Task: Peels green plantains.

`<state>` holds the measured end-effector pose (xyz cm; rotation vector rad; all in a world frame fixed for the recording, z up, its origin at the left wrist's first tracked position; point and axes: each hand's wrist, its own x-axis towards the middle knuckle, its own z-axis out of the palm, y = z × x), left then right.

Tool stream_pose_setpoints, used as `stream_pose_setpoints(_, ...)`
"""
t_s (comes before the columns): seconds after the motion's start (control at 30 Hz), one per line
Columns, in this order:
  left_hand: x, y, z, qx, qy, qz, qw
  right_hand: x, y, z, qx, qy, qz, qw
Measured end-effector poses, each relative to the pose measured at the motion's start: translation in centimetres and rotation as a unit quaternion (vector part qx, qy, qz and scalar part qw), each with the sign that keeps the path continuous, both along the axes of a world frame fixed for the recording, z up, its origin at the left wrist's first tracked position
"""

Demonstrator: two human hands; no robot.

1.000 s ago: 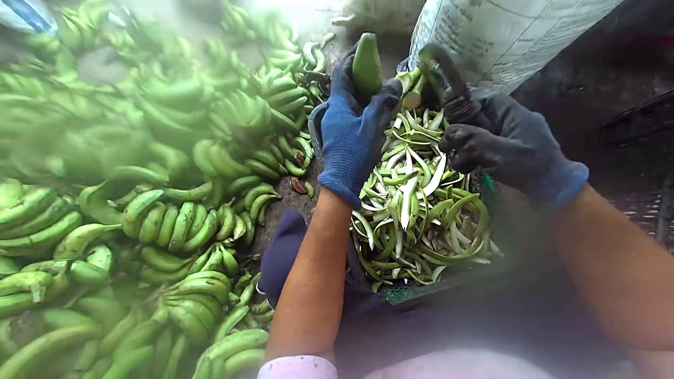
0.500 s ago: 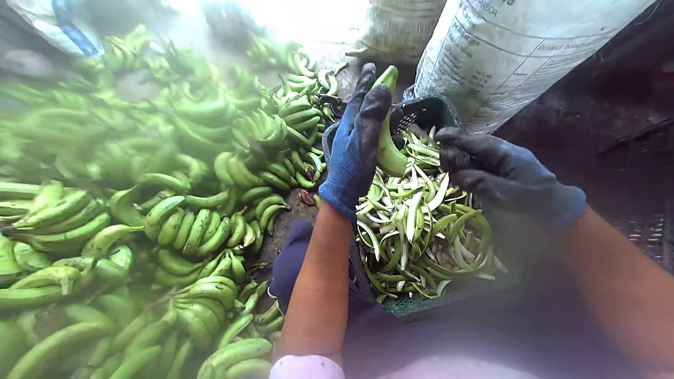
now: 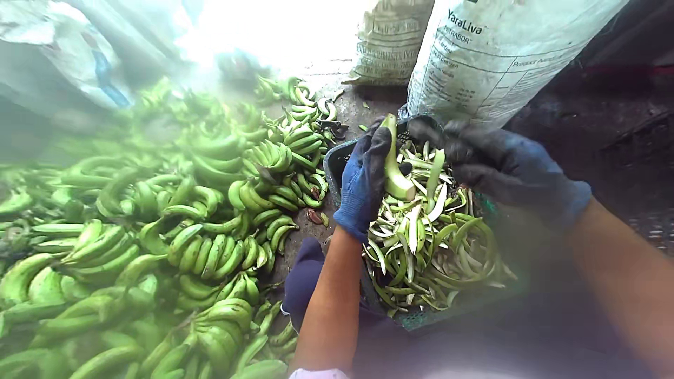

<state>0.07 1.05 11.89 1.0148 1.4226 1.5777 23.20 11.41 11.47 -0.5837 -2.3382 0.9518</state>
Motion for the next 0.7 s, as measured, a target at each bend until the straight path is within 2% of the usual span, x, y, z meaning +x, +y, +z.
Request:
stream_pose_setpoints(0.07, 0.0, 0.4, -0.6, 0.012, 0.076, 0.069, 0.995, -0.6, -1.5, -0.6, 0.048, -0.038, 0.051, 0.997)
stream_pose_setpoints(0.1, 0.4, 0.4, -0.7, 0.026, 0.063, 0.07, 0.995, -0.9, -1.6, -0.7, 0.055, -0.067, 0.054, 0.995)
stream_pose_setpoints(0.17, 1.6, -0.3, -0.7, 0.035, -0.011, 0.007, 0.999, -1.5, -0.6, 0.2, 0.075, -0.075, 0.035, 0.994)
stream_pose_setpoints(0.23, 2.3, -1.5, -0.1, -0.016, 0.021, -0.077, 0.997, -1.7, 1.0, 0.8, 0.139, -0.069, -0.044, 0.987)
stream_pose_setpoints(0.3, 2.3, -1.9, 0.0, -0.074, 0.057, -0.099, 0.991, -1.5, 1.2, 1.8, 0.14, -0.076, -0.088, 0.983)
stream_pose_setpoints(0.4, 1.7, -0.1, -1.1, -0.036, 0.084, -0.015, 0.996, -0.7, 1.8, -0.8, 0.171, -0.054, -0.035, 0.983)
stream_pose_setpoints(0.47, 1.3, 0.3, -1.3, -0.012, 0.087, -0.001, 0.996, -0.6, 1.5, -1.9, 0.167, -0.056, -0.016, 0.984)
stream_pose_setpoints(0.6, 2.2, -0.3, -0.7, -0.029, 0.079, -0.031, 0.996, -0.7, 1.5, -0.6, 0.178, 0.019, -0.047, 0.983)
stream_pose_setpoints(0.7, 1.5, 0.2, -1.3, 0.008, 0.03, 0.038, 0.999, -0.9, -0.2, 0.5, 0.138, 0.027, 0.025, 0.99)
